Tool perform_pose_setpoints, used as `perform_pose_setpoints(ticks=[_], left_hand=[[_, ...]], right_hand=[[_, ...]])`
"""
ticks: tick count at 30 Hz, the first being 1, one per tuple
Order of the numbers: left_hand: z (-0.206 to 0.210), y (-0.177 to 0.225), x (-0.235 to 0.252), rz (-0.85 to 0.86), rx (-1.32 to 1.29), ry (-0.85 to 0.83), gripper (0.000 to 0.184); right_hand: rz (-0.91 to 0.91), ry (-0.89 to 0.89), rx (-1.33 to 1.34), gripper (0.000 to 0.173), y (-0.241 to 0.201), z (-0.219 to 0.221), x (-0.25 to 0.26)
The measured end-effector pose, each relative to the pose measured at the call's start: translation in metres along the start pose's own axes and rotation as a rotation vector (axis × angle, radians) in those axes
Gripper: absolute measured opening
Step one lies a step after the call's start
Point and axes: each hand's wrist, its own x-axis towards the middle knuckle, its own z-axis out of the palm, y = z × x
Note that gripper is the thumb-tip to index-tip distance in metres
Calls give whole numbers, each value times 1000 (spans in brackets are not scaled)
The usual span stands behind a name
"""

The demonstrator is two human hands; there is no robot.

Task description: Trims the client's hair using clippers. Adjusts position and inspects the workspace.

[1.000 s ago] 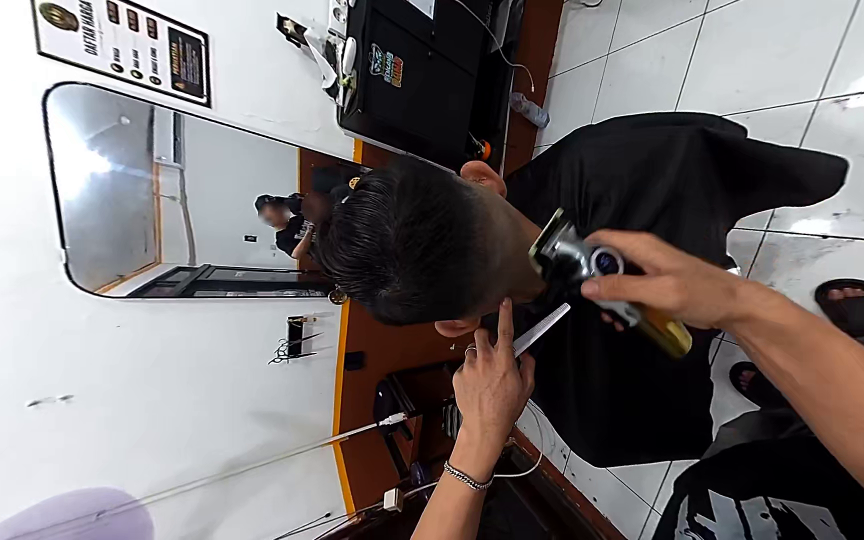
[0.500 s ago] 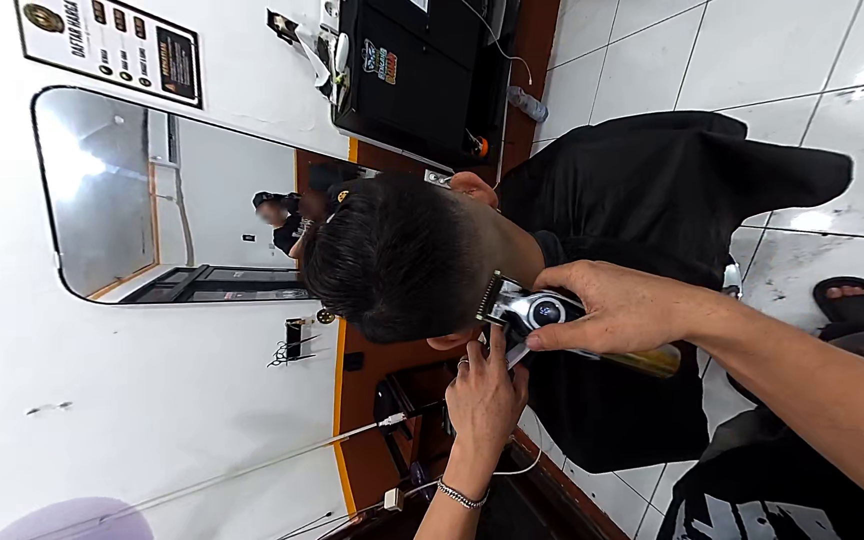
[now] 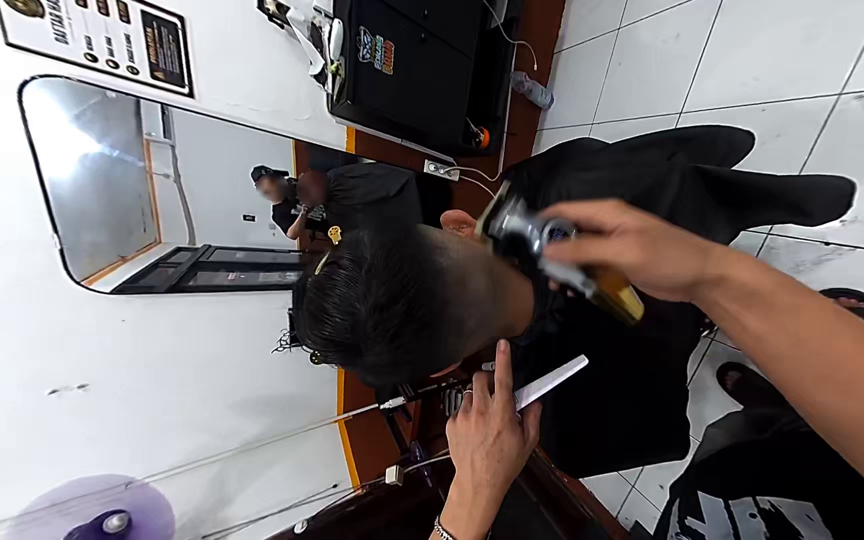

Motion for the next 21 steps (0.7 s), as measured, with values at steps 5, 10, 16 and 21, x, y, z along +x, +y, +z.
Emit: perform_pose_setpoints(ticks=[5,10,16,21], left_hand=[[-12,14,22,-74,50,-77,71],[-13,23,25,-156,89,-119,56],[-17,30,26,-202,108,-137,44],[-18,33,27,-232,107,-160,44]], right_hand=[[-17,280,168,40,4,3,0],[180,-259,-273,44,3,13,-10],[238,-501,-439,40,-10,16,8],[191,-485,-510,44,-20,14,17]])
